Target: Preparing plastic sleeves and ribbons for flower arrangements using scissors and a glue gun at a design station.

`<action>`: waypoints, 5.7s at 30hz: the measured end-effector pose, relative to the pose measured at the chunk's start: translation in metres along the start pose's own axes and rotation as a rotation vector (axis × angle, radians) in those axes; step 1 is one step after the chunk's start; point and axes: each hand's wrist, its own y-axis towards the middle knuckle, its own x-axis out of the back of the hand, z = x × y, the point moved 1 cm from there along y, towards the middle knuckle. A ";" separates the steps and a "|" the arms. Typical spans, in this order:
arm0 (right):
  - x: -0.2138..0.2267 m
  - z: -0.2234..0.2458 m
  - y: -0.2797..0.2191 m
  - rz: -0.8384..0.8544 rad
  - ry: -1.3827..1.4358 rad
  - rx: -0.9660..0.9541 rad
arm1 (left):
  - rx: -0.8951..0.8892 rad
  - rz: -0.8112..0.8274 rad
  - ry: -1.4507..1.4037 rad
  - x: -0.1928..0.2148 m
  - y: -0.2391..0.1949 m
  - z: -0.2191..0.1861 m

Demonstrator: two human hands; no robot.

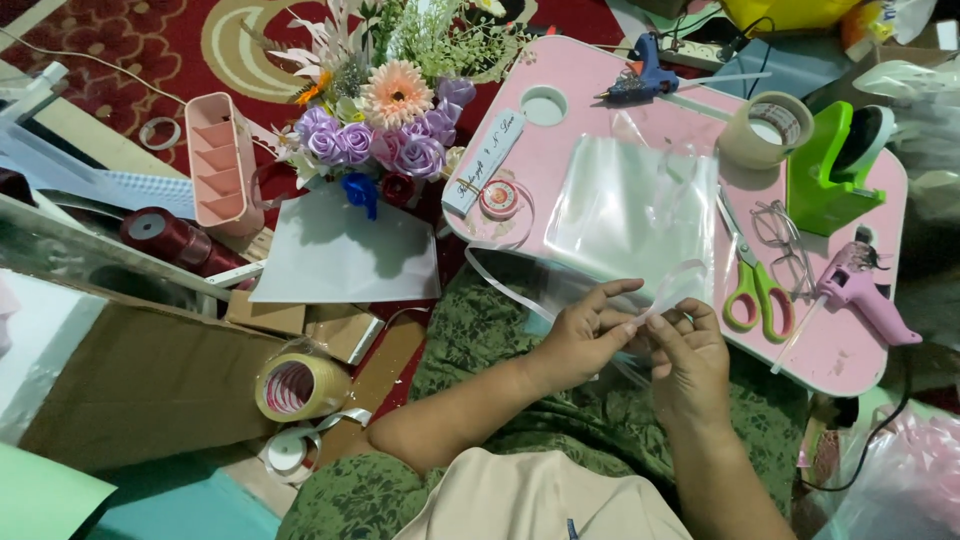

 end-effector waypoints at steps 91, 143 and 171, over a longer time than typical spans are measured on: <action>0.026 0.049 -0.014 0.109 -0.710 0.226 | -0.928 -0.282 1.196 0.044 0.020 -0.060; 0.077 0.119 -0.001 0.052 -1.030 -0.171 | -0.223 -0.106 -0.176 0.056 0.017 -0.056; 0.048 0.042 -0.056 0.998 -0.050 -0.277 | -0.241 0.114 -0.136 0.042 0.011 -0.081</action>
